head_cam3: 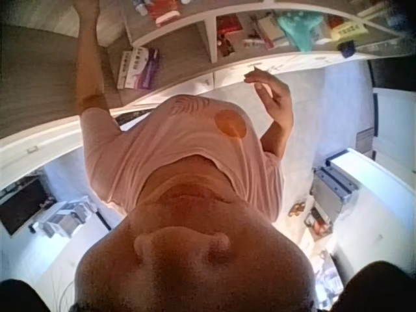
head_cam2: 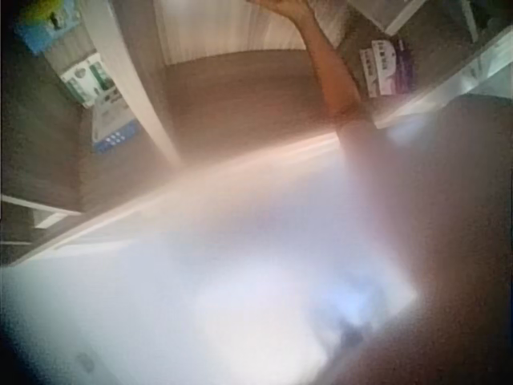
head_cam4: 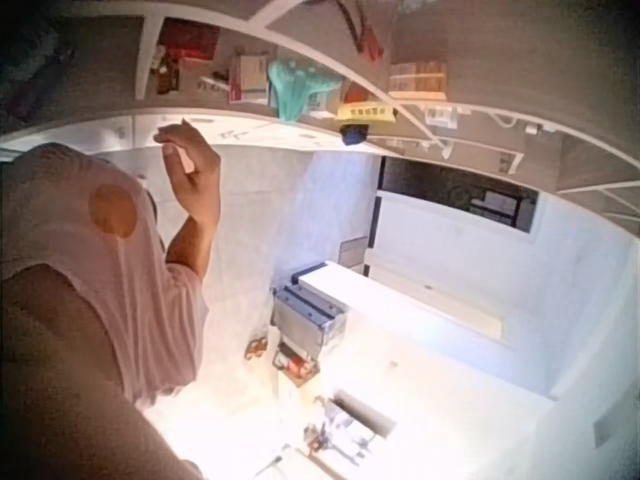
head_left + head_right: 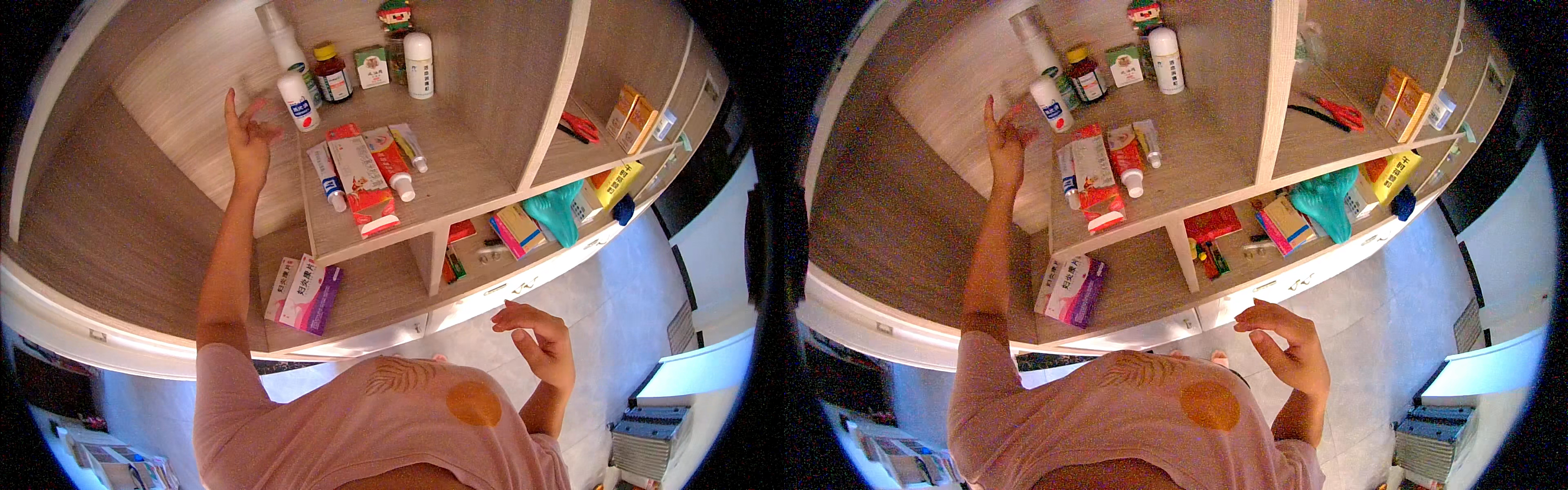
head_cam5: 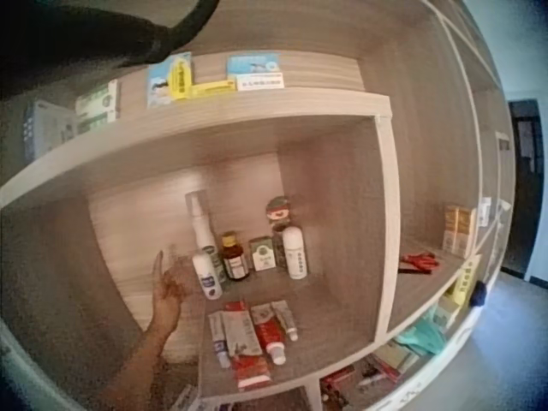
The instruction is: The person organizes a wooden shelving unit by moving various items such as bottles, boxes, and tubes. They wipe the shelves with a cloth and rearrange the items into neat rows and stacks. The person handles multiple objects, including medicine boxes and spray bottles, to tidy the storage space.
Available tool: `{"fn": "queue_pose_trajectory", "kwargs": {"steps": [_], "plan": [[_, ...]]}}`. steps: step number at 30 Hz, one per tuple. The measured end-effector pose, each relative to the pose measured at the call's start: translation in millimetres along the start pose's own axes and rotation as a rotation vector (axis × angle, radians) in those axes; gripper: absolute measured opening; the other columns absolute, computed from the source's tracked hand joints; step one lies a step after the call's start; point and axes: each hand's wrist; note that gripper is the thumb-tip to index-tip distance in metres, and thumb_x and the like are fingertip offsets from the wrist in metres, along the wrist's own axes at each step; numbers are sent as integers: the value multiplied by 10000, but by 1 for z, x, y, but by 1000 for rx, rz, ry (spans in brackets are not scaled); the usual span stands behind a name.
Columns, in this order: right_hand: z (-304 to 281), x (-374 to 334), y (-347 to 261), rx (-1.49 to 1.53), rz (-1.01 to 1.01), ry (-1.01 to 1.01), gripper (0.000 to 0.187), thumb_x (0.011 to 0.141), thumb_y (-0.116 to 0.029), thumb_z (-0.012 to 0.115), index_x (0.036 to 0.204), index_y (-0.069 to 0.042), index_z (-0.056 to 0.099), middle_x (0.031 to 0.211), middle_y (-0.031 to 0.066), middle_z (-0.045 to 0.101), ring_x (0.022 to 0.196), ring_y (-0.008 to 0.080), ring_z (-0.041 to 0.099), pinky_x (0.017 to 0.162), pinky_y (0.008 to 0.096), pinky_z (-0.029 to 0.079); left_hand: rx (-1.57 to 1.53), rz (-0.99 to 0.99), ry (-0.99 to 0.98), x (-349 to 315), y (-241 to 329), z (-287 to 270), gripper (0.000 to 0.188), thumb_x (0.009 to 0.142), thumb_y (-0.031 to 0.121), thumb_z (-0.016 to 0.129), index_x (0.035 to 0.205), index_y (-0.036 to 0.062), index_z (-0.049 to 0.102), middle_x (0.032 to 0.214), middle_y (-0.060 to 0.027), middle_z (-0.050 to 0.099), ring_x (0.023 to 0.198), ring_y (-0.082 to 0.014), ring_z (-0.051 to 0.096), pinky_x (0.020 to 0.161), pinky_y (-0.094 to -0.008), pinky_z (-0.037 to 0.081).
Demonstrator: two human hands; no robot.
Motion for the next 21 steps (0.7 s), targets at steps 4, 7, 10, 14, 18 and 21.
{"fn": "queue_pose_trajectory", "kwargs": {"steps": [4, 7, 10, 14, 18, 21], "plan": [[-1, -5, 3, -2, 0, -4, 151, 762, 10, 580, 883, -41, 655, 881, 108, 659, 909, 257, 618, 934, 431, 405, 4, 83, -46, 4, -11, -5, 701, 803, -112, 379, 1401, 182, 161, 1316, -155, 370, 1174, -240, 432, 941, -388, 400], [-1, -7, 4, 11, 18, -1, 161, 757, 26, 582, 885, -41, 654, 880, 107, 658, 902, 256, 619, 933, 431, 407, -55, -35, -188, 9, -9, -7, 693, 806, -31, 487, 1398, 172, 189, 1321, -148, 369, 1246, -240, 337, 1004, -413, 319], [-2, -8, 4, -1, 24, -29, 167, 753, 37, 586, 886, -40, 652, 884, 105, 657, 900, 252, 619, 931, 428, 409, -133, -234, -216, 14, -10, 0, 639, 794, 91, 608, 1348, 116, 291, 1289, -131, 411, 1214, -225, 381, 1015, -378, 301], [-3, -8, 5, -39, 22, -65, 160, 756, 35, 588, 885, -37, 650, 890, 97, 657, 901, 246, 618, 931, 425, 411, 133, -241, -235, 16, -13, 9, 473, 763, 171, 690, 1163, 43, 471, 1171, -103, 515, 1110, -188, 469, 946, -328, 364], [-4, -10, 7, -50, 26, -73, 151, 766, 28, 588, 890, -35, 648, 889, 92, 657, 902, 245, 618, 931, 423, 412, 174, -275, -199, 14, -10, 16, 356, 749, 177, 715, 1027, 28, 549, 1036, -80, 588, 990, -163, 533, 860, -312, 420], [-5, -12, 9, -62, 33, -85, 145, 770, 19, 591, 893, -34, 648, 890, 91, 657, 903, 244, 619, 932, 418, 412, 156, -247, -162, 13, -8, 22, 329, 749, 152, 714, 1009, 29, 554, 978, -73, 605, 940, -156, 554, 823, -297, 441]]}}
Point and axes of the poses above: each hand's wrist, its own x-axis towards the middle knuckle, its own z-axis out of the palm, y = z × x
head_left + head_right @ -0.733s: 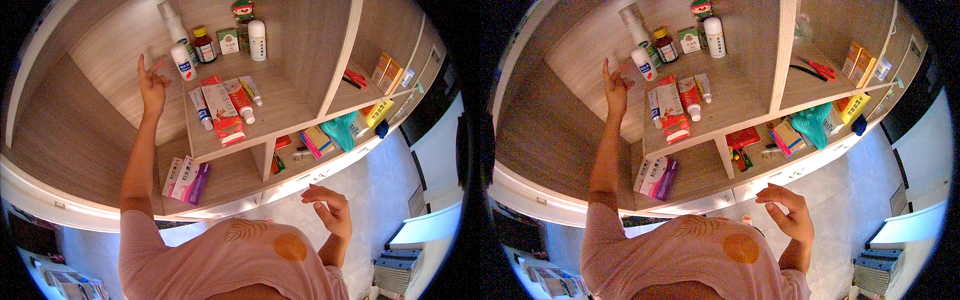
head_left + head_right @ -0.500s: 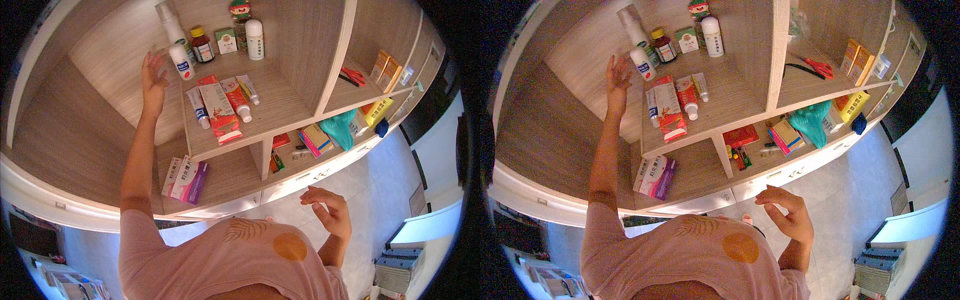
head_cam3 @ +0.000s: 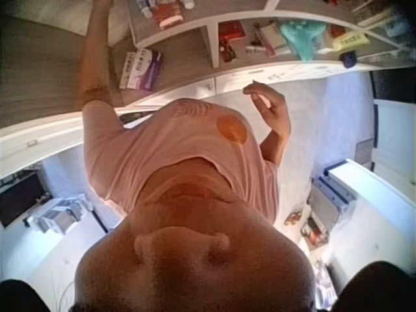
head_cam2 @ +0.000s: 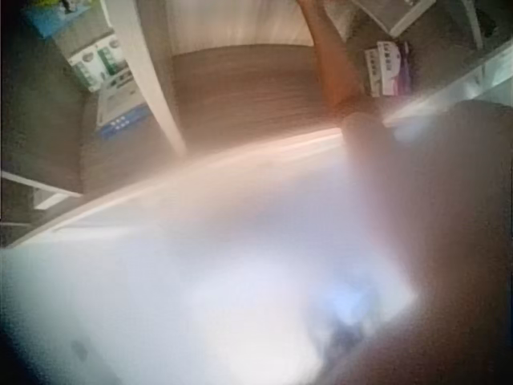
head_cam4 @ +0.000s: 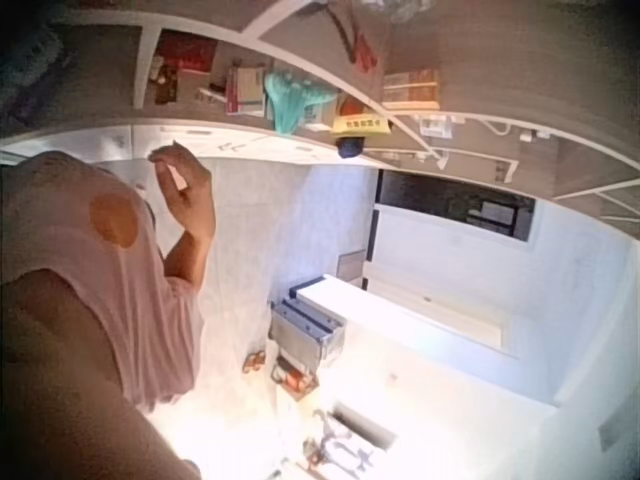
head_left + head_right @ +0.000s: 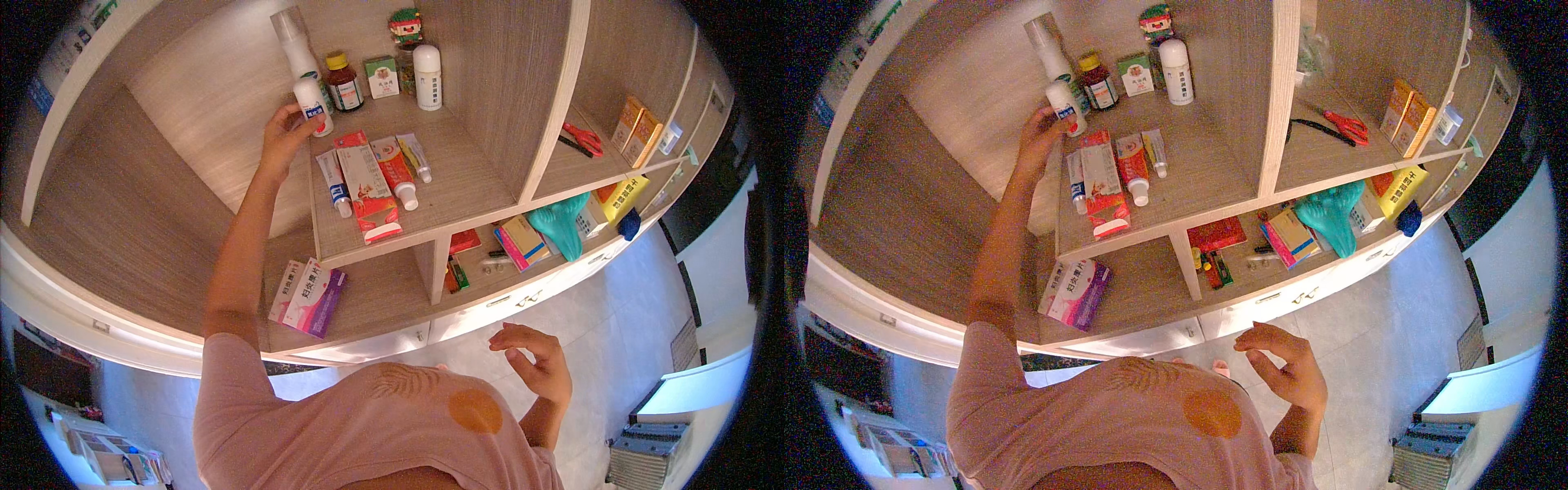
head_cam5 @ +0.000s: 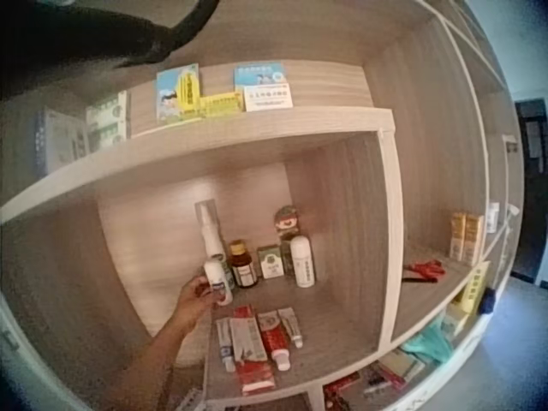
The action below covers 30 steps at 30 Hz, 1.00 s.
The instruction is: The person organizes a wooden shelving unit by moving various items such as bottles, boxes, and tubes. They wipe the shelves with a cloth and rearrange the items into neat rows and stacks. The person handles multiple objects, including medicine boxes and spray bottles, to tidy the storage space.
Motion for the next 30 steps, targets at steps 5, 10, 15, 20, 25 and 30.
{"fn": "queue_pose_trajectory", "kwargs": {"steps": [5, 10, 15, 20, 25, 30], "plan": [[0, 1, 0, 24, 3, -34, 204, 750, 64, 534, 889, -28, 650, 893, 102, 653, 895, 247, 610, 926, 423, 403, -6, 28, -19, 6, -9, -1, 299, 768, 139, 692, 1011, 33, 553, 956, -65, 608, 893, -147, 560, 782, -285, 447], [1, 4, 1, 18, -18, -44, 202, 745, 66, 546, 890, -30, 649, 893, 99, 653, 890, 253, 611, 920, 416, 408, -23, 71, 4, 4, -12, 2, 264, 796, 158, 657, 1014, 46, 560, 938, -33, 605, 859, -134, 554, 764, -281, 431], [0, 13, -7, -59, -81, -69, 185, 742, 47, 581, 899, -27, 643, 898, 114, 647, 880, 270, 614, 885, 394, 435, -55, 73, 104, -2, -9, -13, 281, 770, 127, 696, 1000, 28, 568, 935, -48, 613, 859, -129, 567, 781, -262, 447], [0, 48, -56, -168, -216, -71, 205, 752, 1, 624, 952, -47, 624, 915, 124, 633, 867, 286, 612, 779, 354, 480, -170, 68, 154, -6, -1, -39, 279, 771, 122, 697, 997, 20, 570, 911, -40, 618, 828, -112, 568, 742, -254, 453], [22, 122, -113, -339, -440, 1, 230, 731, 66, 584, 947, -4, 617, 909, 126, 634, 822, 203, 618, 720, 279, 478, -164, 25, 207, -16, 8, -57, 267, 765, 104, 697, 983, 18, 568, 901, -42, 620, 807, -104, 568, 722, -251, 455], [30, 208, -121, -238, -412, 75, 187, 823, 26, 532, 1001, 18, 589, 902, 72, 628, 837, 112, 595, 737, 225, 475, -189, 35, 165, -25, 24, -54, 258, 756, 92, 699, 965, 18, 567, 892, -41, 619, 805, -104, 566, 723, -247, 449]]}}
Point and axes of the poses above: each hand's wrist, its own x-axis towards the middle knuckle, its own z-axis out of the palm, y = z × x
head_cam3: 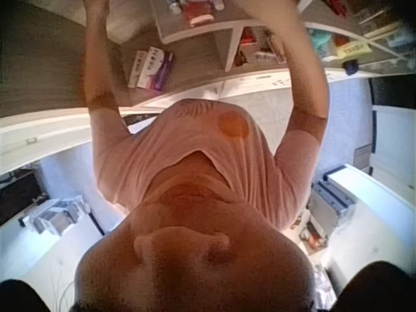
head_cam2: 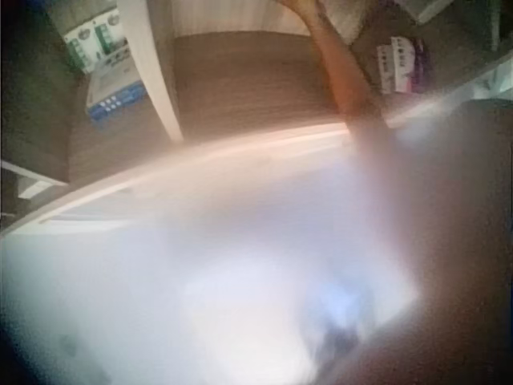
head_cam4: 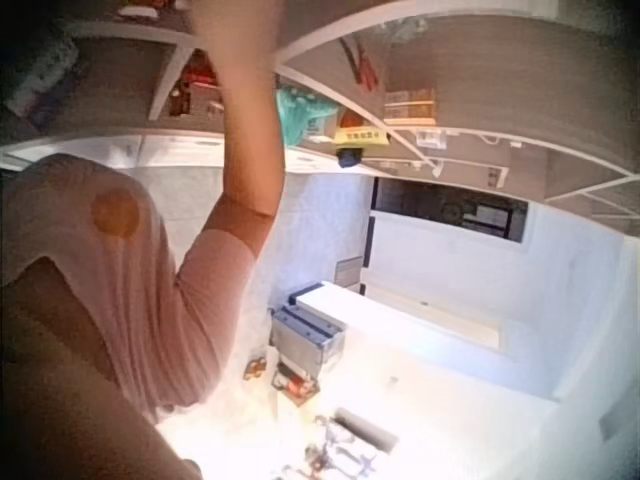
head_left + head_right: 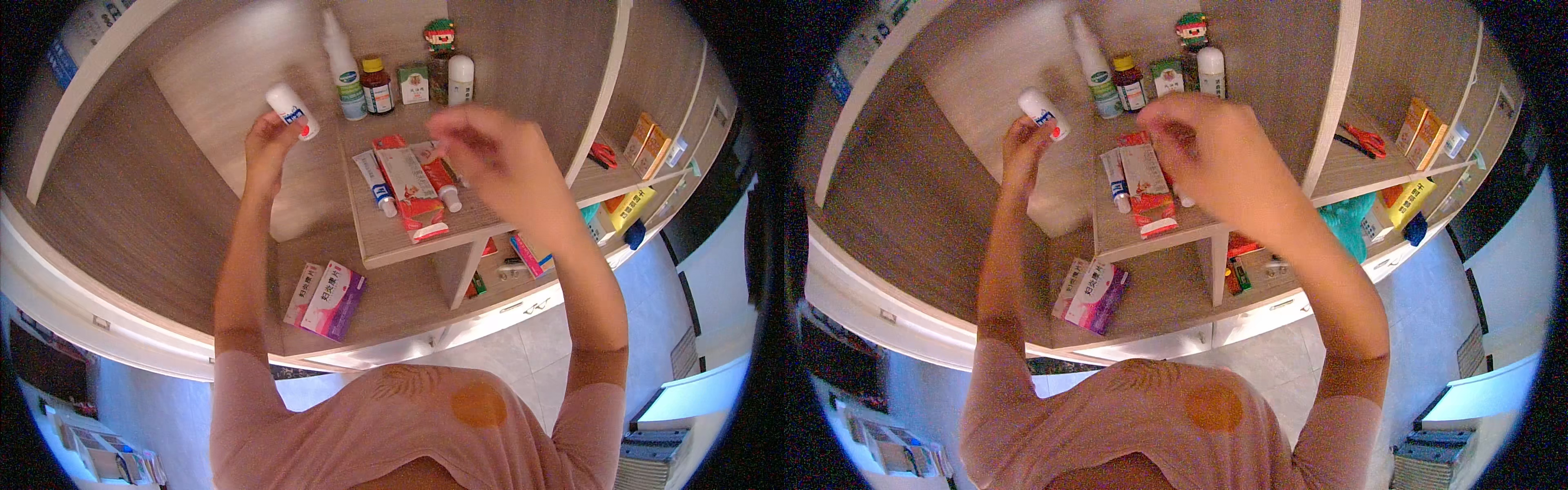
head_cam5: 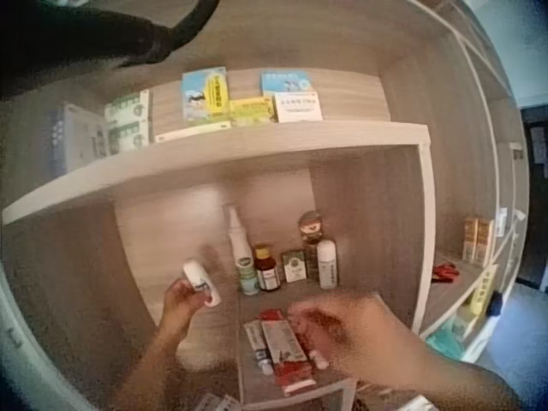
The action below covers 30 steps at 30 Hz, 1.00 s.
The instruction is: The person organizes a wooden shelving unit by moving various items such as bottles, boxes, and tubes. They wipe the shelves with a cloth and rearrange the items into neat rows and stacks. The person handles multiple objects, including medicine boxes and spray bottles, to tidy the storage space.
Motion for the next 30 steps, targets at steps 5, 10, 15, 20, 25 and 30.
{"fn": "queue_pose_trajectory", "kwargs": {"steps": [5, 10, 15, 20, 25, 30], "plan": [[-1, 6, 11, 70, -13, 43, 180, 837, 25, 520, 1004, 20, 587, 894, 61, 622, 832, 108, 595, 731, 239, 481, 1, 102, -161, -11, 32, 22, 293, 750, 90, 698, 992, 16, 552, 910, -51, 619, 828, -125, 572, 750, -256, 448], [-7, -55, -12, 26, 6, -54, 164, 798, 54, 556, 945, 12, 613, 839, 94, 635, 782, 143, 617, 687, 245, 485, 71, 74, -226, -4, 54, 52, 358, 749, 122, 700, 1044, 18, 526, 966, -77, 608, 871, -145, 572, 767, -267, 450], [-23, -110, -12, -40, 88, -51, 175, 762, 44, 591, 926, -12, 619, 818, 124, 641, 744, 225, 640, 652, 284, 494, 30, -8, -415, 26, 53, 98, 424, 755, 189, 702, 1078, 7, 497, 984, -89, 600, 884, -153, 570, 760, -268, 453], [-34, -154, -3, 35, 254, 110, 161, 767, 88, 571, 898, 11, 625, 797, 115, 642, 709, 181, 633, 630, 261, 501, 98, 7, -600, 32, 33, 151, 476, 777, 261, 685, 1112, 6, 464, 981, -86, 592, 903, -151, 559, 780, -285, 451], [-47, -200, 8, -11, 410, 133, 162, 767, 118, 533, 883, 36, 610, 782, 113, 634, 708, 173, 631, 651, 275, 508, 157, -137, -674, 35, -2, 170, 424, 801, 229, 665, 1101, 11, 459, 1031, -83, 566, 963, -155, 534, 827, -299, 439], [-52, -233, 13, 103, 617, 265, 187, 747, 118, 542, 885, 22, 624, 790, 113, 647, 719, 177, 648, 653, 267, 511, 104, -99, -686, 38, -10, 182, 420, 797, 247, 668, 1088, 23, 463, 1028, -84, 561, 933, -160, 542, 802, -310, 452]]}}
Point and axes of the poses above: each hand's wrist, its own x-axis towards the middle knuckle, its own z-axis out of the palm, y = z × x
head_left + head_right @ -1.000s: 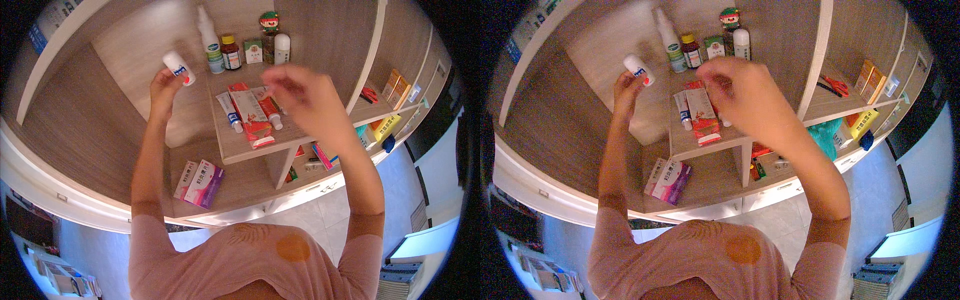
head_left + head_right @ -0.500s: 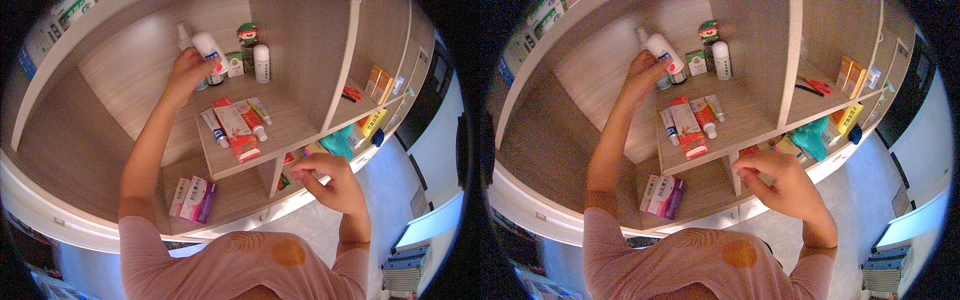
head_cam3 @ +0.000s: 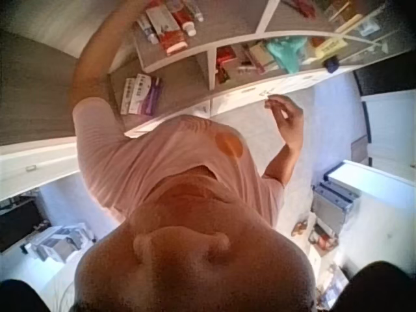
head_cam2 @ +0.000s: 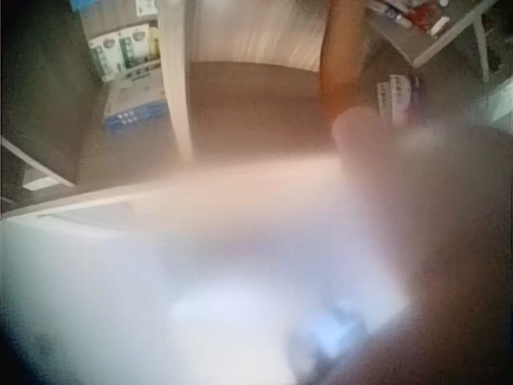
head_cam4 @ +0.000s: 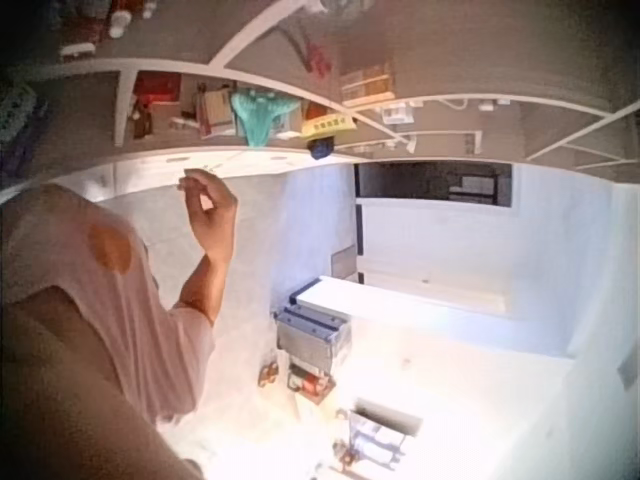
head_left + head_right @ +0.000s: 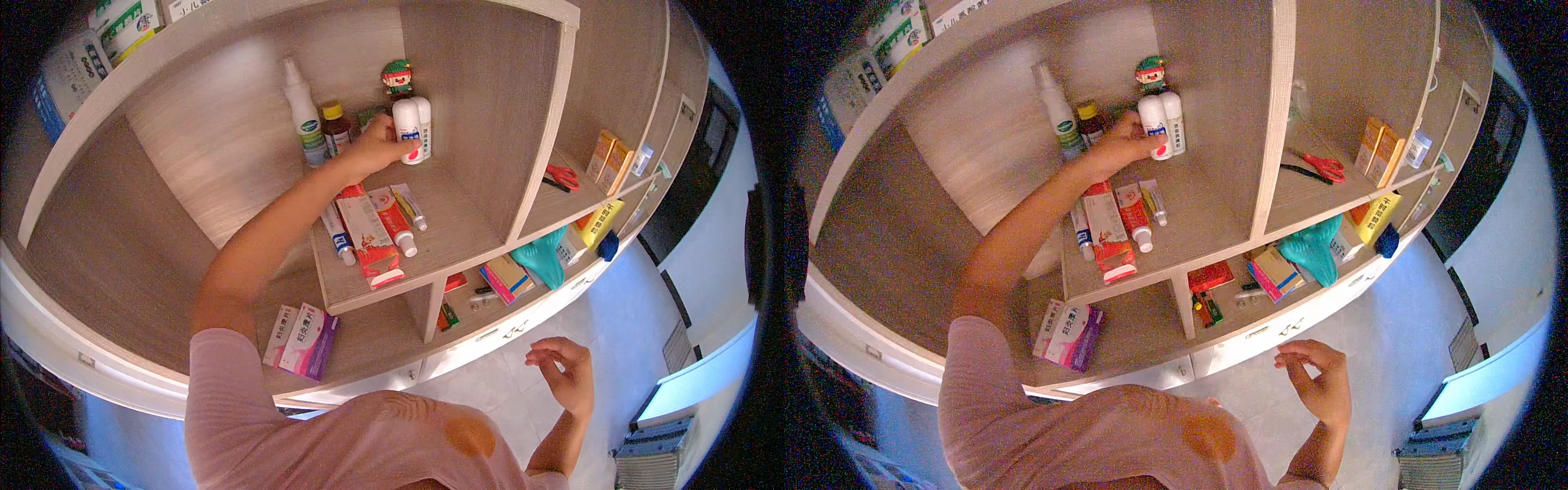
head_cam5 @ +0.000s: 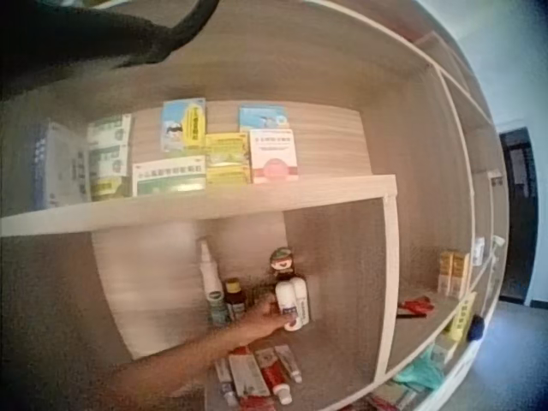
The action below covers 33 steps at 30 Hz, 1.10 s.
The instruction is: The person organizes a wooden shelving unit by moving various items such as bottles, boxes, and tubes. They wipe the shelves with a cloth and rearrange the items into neat rows and stacks. The person handles multiple objects, including medicine boxes and spray bottles, to tidy the storage space.
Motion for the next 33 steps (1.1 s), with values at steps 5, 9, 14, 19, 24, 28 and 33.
{"fn": "queue_pose_trajectory", "kwargs": {"steps": [5, 9, 14, 19, 24, 28, 33], "plan": [[-5, -1, 10, 0, 28, -38, 175, 778, 131, 490, 904, 51, 582, 797, 102, 619, 757, 185, 631, 696, 291, 522, 172, 15, 166, -7, 14, -25, 378, 784, 280, 681, 1018, 22, 536, 935, -80, 597, 862, -149, 556, 761, -302, 460], [-3, -4, 17, 69, 69, -23, 182, 776, 133, 482, 904, 49, 581, 798, 102, 618, 757, 186, 629, 706, 291, 517, 405, 140, 349, 12, 65, -73, 316, 749, 271, 707, 911, 20, 606, 818, -61, 628, 738, -142, 580, 673, -284, 474], [4, -3, 28, 118, 62, -27, 189, 759, 130, 521, 904, 44, 606, 834, 123, 634, 761, 188, 644, 673, 274, 519, 647, 162, 432, 37, 52, -82, 370, 673, 251, 737, 926, 7, 624, 858, -107, 647, 777, -203, 614, 714, -320, 484], [6, 1, 29, 85, 57, -123, 180, 766, 119, 529, 903, 37, 613, 825, 115, 641, 764, 180, 642, 675, 273, 512, 1088, 168, 559, 75, 11, -105, 480, 604, 265, 756, 966, -16, 614, 961, -189, 624, 905, -320, 600, 816, -389, 470], [-2, -6, 39, 115, 114, -88, 165, 777, 105, 532, 900, 36, 617, 824, 113, 641, 777, 173, 635, 681, 269, 508, 944, 85, 432, 69, 40, -79, 539, 577, 297, 761, 983, -22, 607, 1008, -214, 601, 966, -336, 574, 862, -405, 451], [-4, -8, 44, 117, 132, -116, 161, 783, 98, 533, 903, 35, 618, 828, 112, 639, 785, 175, 631, 687, 271, 506, 992, 46, 532, 76, 31, -84, 531, 567, 286, 767, 969, -23, 607, 994, -206, 597, 943, -343, 575, 837, -408, 459], [-5, -6, 49, 148, 139, -126, 163, 783, 97, 533, 907, 35, 619, 851, 122, 634, 795, 174, 629, 699, 270, 507, 1014, 88, 488, 70, 26, -73, 501, 568, 262, 769, 943, -25, 603, 969, -203, 598, 919, -345, 580, 803, -408, 472]]}}
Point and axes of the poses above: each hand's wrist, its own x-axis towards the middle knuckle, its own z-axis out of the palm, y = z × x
